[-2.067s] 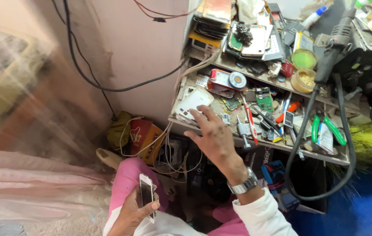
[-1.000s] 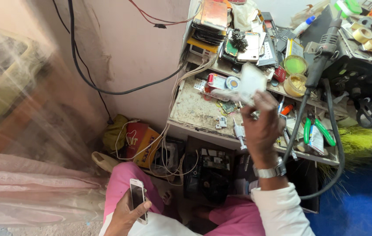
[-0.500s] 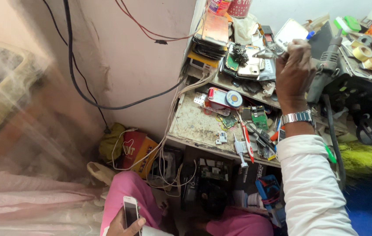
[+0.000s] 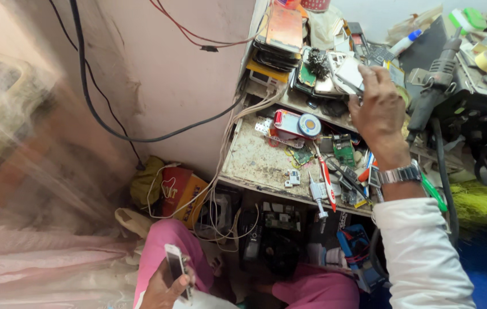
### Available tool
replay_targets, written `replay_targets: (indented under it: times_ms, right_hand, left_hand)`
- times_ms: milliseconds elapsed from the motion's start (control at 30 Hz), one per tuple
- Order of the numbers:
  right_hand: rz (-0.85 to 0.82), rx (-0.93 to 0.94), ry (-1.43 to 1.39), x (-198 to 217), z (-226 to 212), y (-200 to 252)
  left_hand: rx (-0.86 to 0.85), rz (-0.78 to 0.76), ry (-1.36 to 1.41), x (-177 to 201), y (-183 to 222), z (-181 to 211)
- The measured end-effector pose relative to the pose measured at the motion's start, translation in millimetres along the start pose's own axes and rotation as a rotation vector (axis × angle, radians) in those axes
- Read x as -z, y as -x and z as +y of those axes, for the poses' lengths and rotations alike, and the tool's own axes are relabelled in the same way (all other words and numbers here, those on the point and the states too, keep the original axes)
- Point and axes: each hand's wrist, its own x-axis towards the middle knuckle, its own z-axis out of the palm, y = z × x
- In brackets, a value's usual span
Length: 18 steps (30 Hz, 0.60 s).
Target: The person is repairing a small electronic device, likely a mobile phone. They use a screwdriver to adjust components on the circuit board, then pick up a phone casing and a metal tool to pry open the device.
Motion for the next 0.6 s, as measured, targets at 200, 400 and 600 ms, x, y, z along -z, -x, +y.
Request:
replay_targets:
  times_ms: [200, 400, 600]
  right_hand:
    - [0.001, -0.235, -0.275, 66, -61, 54]
    - [-0.073, -0.469, -0.806, 107, -153, 161]
    - [0.050, -0.817, -0.520, 107, -101, 205]
  left_hand:
    - [-0.101, -0.243, 0.571, -84, -12, 99]
    - [-0.148, -0.140, 0.620, -161, -27, 168]
    - [-0.236, -0.132, 0.353, -164, -20, 168]
